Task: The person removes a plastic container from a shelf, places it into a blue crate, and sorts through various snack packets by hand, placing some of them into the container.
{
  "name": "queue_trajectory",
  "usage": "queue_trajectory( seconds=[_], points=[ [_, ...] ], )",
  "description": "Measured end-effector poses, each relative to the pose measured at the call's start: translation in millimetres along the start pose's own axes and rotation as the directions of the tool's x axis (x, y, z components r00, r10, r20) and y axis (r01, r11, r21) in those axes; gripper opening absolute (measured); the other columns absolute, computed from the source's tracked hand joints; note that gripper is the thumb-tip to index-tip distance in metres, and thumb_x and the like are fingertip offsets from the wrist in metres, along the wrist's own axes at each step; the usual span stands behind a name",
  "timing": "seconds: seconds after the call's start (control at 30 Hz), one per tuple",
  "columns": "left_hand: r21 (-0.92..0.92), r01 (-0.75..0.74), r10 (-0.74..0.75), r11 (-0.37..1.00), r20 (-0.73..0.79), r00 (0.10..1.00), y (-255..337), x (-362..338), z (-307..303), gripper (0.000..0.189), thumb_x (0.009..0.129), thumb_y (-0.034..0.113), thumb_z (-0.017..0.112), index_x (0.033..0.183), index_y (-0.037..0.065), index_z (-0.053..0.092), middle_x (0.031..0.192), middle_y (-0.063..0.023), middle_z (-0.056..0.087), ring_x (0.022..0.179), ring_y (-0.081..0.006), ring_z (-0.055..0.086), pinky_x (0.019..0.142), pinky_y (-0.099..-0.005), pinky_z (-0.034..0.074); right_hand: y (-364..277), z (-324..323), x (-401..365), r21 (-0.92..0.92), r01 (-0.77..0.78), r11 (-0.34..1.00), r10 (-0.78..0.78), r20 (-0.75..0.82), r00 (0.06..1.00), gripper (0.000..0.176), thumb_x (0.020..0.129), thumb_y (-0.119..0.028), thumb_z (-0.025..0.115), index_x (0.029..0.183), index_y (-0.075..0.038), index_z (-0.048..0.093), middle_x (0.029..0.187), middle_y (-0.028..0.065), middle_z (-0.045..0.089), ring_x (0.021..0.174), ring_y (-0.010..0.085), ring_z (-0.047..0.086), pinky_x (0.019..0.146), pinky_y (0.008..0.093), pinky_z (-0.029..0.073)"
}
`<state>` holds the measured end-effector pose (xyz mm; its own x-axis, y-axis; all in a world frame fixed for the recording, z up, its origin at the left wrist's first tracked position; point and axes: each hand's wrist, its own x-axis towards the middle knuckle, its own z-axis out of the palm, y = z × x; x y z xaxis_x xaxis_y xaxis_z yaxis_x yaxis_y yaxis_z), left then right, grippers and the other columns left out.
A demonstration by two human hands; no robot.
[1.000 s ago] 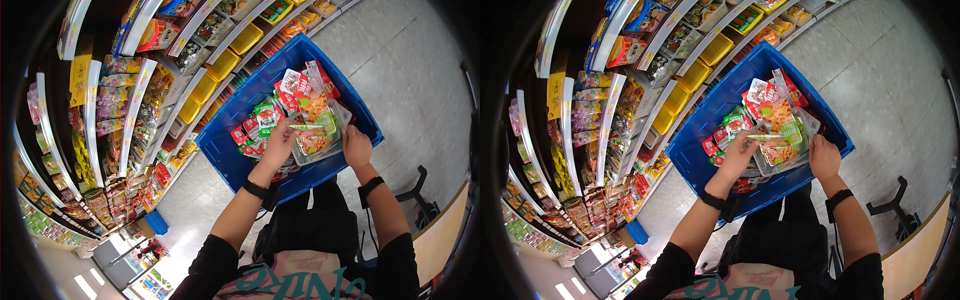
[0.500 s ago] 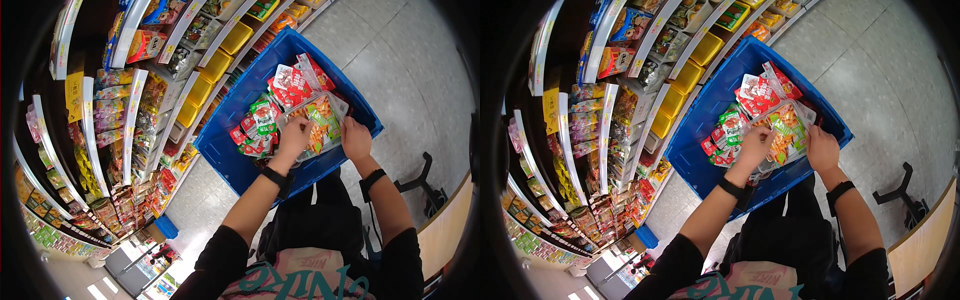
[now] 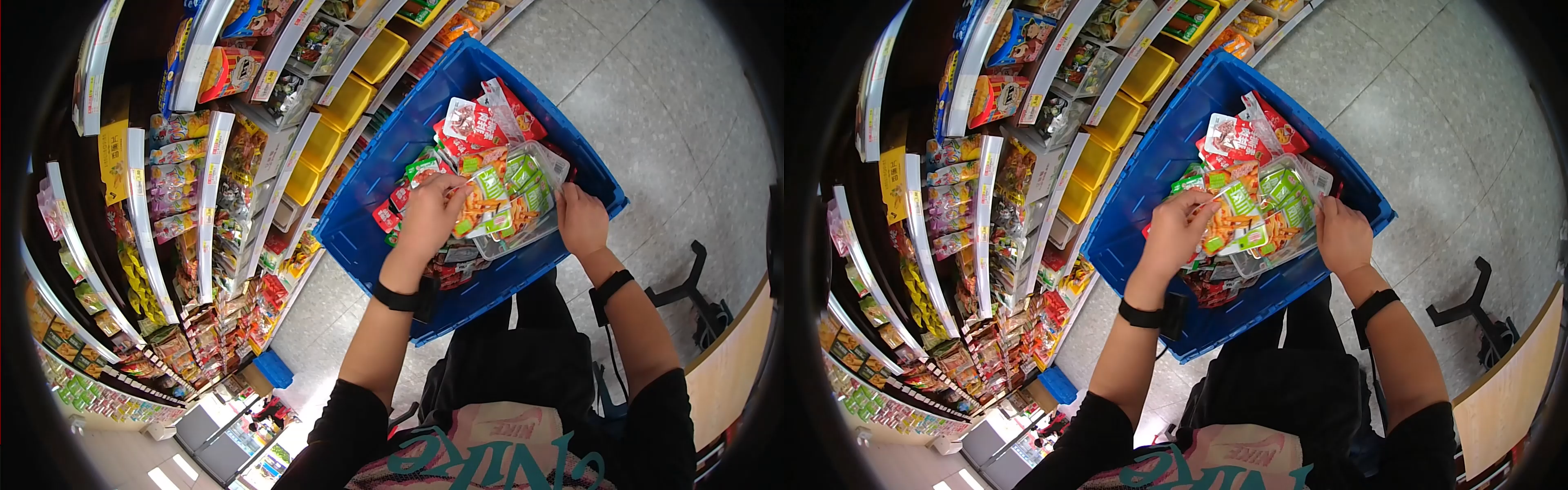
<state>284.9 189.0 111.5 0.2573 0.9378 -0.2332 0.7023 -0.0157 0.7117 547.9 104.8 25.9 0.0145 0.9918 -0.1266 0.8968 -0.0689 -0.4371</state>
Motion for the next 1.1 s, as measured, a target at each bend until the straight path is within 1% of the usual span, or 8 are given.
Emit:
queue_trajectory(
  seconds=[0.1, 0.27, 0.43, 0.53, 0.8, 0.9, 0.97, 1.1],
  points=[
    [0.096, -0.136, 0.114, 0.986, 0.209, 0.971, 13.0, 3.8, -20.1, 0.017, 0.088, 0.012, 0.074, 0.099, -0.001, 0.072, 0.094, -0.0159, 0.073, 0.085, -0.0275, 0.072, 0.077, -0.0358, 0.056, -2.0, -2.9, 0.6, -0.001, -0.009, 1.000, 0.009, 0.015, 1.000, 0.014, 0.098, -0.020, 0.055, 0.099, -0.006, 0.055, 0.089, 0.0112, 0.066, 0.083, 0.0301, 0.067, 0.076, 0.0430, 0.051],
    [0.185, -0.345, 0.240, 0.920, 0.430, 0.871, 32.1, 7.4, 4.6, 0.035, 0.080, 0.030, 0.079, 0.103, 0.006, 0.071, 0.105, -0.0121, 0.068, 0.094, -0.0324, 0.067, 0.084, -0.0401, 0.053, -2.1, -1.4, 0.3, -0.011, -0.003, 1.000, 0.003, 0.007, 1.000, 0.015, 0.099, -0.021, 0.055, 0.099, -0.006, 0.055, 0.089, 0.0111, 0.067, 0.084, 0.0297, 0.067, 0.076, 0.0428, 0.051],
    [0.251, -0.288, 0.226, 0.924, 0.250, 0.942, 37.9, 11.0, 11.7, 0.026, 0.081, 0.023, 0.078, 0.100, 0.006, 0.071, 0.098, -0.0099, 0.069, 0.091, -0.0305, 0.068, 0.078, -0.0393, 0.054, 0.2, 0.7, -0.7, -0.008, 0.004, 1.000, -0.005, -0.013, 1.000, 0.016, 0.100, -0.022, 0.054, 0.100, -0.006, 0.056, 0.090, 0.0111, 0.067, 0.084, 0.0297, 0.067, 0.075, 0.0426, 0.051],
    [0.153, -0.306, 0.318, 0.940, -0.059, 0.946, 36.5, 12.2, -0.2, 0.015, 0.083, 0.004, 0.075, 0.097, 0.006, 0.069, 0.093, -0.0087, 0.068, 0.088, -0.0281, 0.070, 0.077, -0.0363, 0.056, 0.9, 0.8, -1.2, 0.001, -0.001, 1.000, 0.001, -0.003, 1.000, 0.017, 0.100, -0.022, 0.053, 0.101, -0.006, 0.056, 0.089, 0.0109, 0.067, 0.085, 0.0297, 0.067, 0.076, 0.0425, 0.051],
    [-0.080, -0.115, 0.119, 0.990, 0.050, 0.992, 42.9, 11.5, -14.4, 0.022, 0.090, -0.002, 0.070, 0.108, 0.003, 0.058, 0.102, -0.0099, 0.067, 0.093, -0.0214, 0.071, 0.080, -0.0308, 0.056, 2.1, 3.4, -1.5, -0.008, 0.014, 1.000, -0.014, -0.015, 1.000, 0.018, 0.099, -0.022, 0.054, 0.104, -0.005, 0.057, 0.092, 0.0106, 0.068, 0.086, 0.0286, 0.068, 0.076, 0.0417, 0.051],
    [-0.316, -0.092, 0.131, 0.944, 0.105, 0.986, 40.6, 11.4, -4.2, 0.026, 0.090, -0.002, 0.069, 0.112, 0.003, 0.058, 0.102, -0.0088, 0.069, 0.094, -0.0178, 0.070, 0.082, -0.0283, 0.054, 3.0, 3.8, -2.1, -0.009, 0.021, 1.000, -0.021, -0.013, 1.000, 0.017, 0.099, -0.021, 0.054, 0.104, -0.005, 0.057, 0.091, 0.0104, 0.068, 0.086, 0.0286, 0.068, 0.076, 0.0419, 0.051],
    [-0.358, -0.018, 0.155, 0.934, 0.359, 0.921, 40.2, 10.5, 3.8, 0.025, 0.091, 0.000, 0.068, 0.115, 0.003, 0.059, 0.100, -0.0066, 0.070, 0.095, -0.0152, 0.068, 0.084, -0.0288, 0.053, 3.3, 4.5, -1.4, -0.010, 0.013, 1.000, -0.013, -0.005, 1.000, 0.017, 0.099, -0.022, 0.054, 0.103, -0.005, 0.057, 0.091, 0.0104, 0.068, 0.086, 0.0286, 0.068, 0.076, 0.0420, 0.051],
    [-0.076, -0.138, 0.155, 0.988, 0.327, 0.932, 32.9, 3.7, 34.4, 0.018, 0.090, 0.002, 0.067, 0.107, 0.004, 0.065, 0.098, -0.0101, 0.071, 0.090, -0.0240, 0.070, 0.080, -0.0361, 0.055, 2.4, 3.3, -1.0, -0.015, 0.013, 1.000, -0.013, -0.002, 1.000, 0.017, 0.099, -0.022, 0.054, 0.102, -0.005, 0.057, 0.091, 0.0104, 0.067, 0.085, 0.0285, 0.068, 0.076, 0.0419, 0.051]
  ],
)
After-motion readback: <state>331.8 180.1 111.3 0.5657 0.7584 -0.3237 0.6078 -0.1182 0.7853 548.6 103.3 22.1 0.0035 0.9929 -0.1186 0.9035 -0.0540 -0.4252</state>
